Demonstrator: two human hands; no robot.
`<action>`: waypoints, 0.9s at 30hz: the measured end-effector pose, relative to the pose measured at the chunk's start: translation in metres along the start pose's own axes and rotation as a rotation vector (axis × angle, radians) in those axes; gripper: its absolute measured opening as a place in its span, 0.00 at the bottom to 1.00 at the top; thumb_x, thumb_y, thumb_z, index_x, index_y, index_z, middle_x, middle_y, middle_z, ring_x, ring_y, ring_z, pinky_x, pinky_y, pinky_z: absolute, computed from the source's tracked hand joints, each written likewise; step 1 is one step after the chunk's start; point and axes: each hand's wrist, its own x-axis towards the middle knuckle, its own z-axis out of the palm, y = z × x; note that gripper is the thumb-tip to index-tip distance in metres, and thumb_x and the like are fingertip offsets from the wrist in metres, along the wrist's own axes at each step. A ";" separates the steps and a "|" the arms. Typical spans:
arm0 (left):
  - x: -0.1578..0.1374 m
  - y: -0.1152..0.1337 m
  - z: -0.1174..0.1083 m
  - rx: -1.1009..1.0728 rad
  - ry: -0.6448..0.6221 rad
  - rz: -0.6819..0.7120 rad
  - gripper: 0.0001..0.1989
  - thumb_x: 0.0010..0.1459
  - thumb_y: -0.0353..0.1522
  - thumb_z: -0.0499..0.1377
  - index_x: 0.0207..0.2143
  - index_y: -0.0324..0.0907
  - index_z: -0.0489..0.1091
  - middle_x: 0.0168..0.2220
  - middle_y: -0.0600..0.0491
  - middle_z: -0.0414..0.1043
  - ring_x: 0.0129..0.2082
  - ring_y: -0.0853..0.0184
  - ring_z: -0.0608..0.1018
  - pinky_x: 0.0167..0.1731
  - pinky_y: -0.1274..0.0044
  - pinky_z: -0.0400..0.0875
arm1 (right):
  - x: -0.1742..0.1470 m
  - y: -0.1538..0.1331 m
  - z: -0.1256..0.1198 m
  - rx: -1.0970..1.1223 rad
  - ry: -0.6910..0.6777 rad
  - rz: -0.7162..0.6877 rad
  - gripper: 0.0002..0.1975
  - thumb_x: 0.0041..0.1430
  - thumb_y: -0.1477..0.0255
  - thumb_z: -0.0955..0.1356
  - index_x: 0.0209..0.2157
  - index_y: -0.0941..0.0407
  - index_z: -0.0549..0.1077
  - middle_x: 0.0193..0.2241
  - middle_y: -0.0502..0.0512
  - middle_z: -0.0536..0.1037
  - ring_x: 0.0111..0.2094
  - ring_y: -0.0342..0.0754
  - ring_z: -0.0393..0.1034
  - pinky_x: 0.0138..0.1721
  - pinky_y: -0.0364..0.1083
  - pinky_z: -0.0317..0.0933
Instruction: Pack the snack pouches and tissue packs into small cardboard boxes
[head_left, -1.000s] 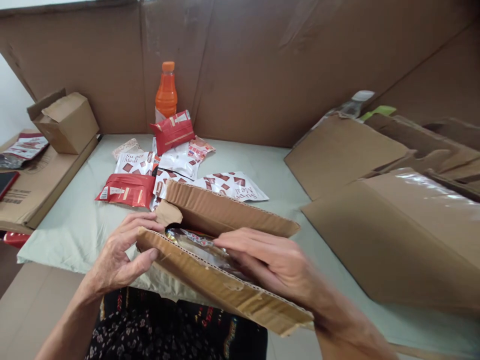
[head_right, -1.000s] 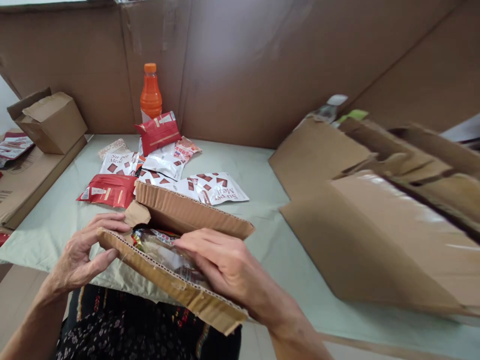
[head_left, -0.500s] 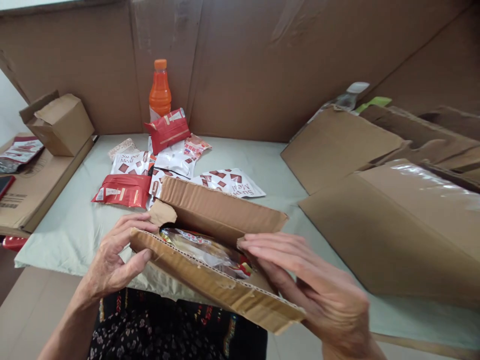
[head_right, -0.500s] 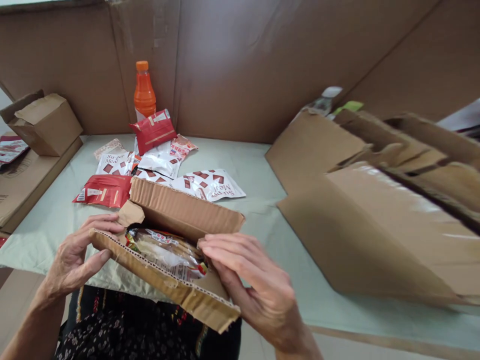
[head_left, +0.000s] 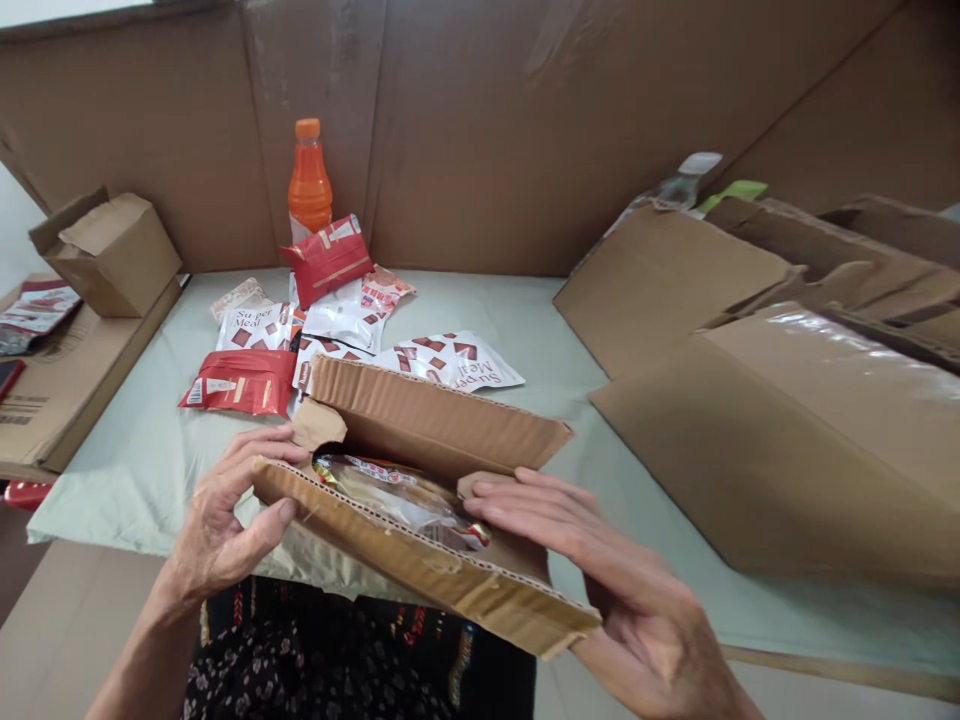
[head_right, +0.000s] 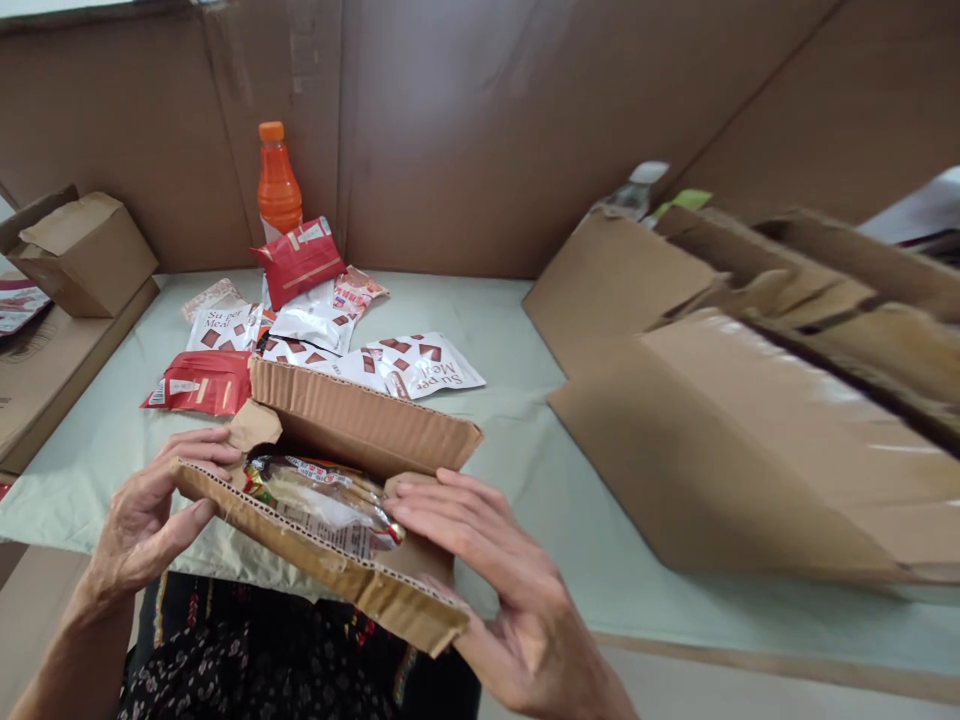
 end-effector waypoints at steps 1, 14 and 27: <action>-0.001 0.000 0.000 -0.005 -0.001 -0.002 0.12 0.64 0.31 0.60 0.50 0.47 0.73 0.51 0.50 0.78 0.61 0.56 0.72 0.60 0.63 0.68 | 0.000 0.000 0.000 0.004 -0.003 0.001 0.21 0.62 0.75 0.64 0.56 0.55 0.71 0.50 0.60 0.82 0.53 0.55 0.77 0.60 0.54 0.63; 0.001 0.000 0.000 0.003 0.013 -0.018 0.13 0.63 0.32 0.61 0.50 0.48 0.74 0.51 0.50 0.79 0.60 0.55 0.73 0.59 0.62 0.69 | -0.002 -0.002 -0.004 0.080 -0.059 0.020 0.20 0.67 0.65 0.62 0.57 0.53 0.71 0.52 0.56 0.81 0.58 0.53 0.73 0.67 0.51 0.55; 0.001 0.001 0.001 -0.022 0.015 -0.043 0.13 0.64 0.32 0.60 0.51 0.49 0.73 0.51 0.50 0.78 0.61 0.56 0.71 0.60 0.63 0.67 | -0.010 -0.006 -0.011 0.201 -0.040 0.125 0.21 0.70 0.58 0.62 0.59 0.48 0.72 0.53 0.56 0.81 0.62 0.59 0.69 0.65 0.60 0.61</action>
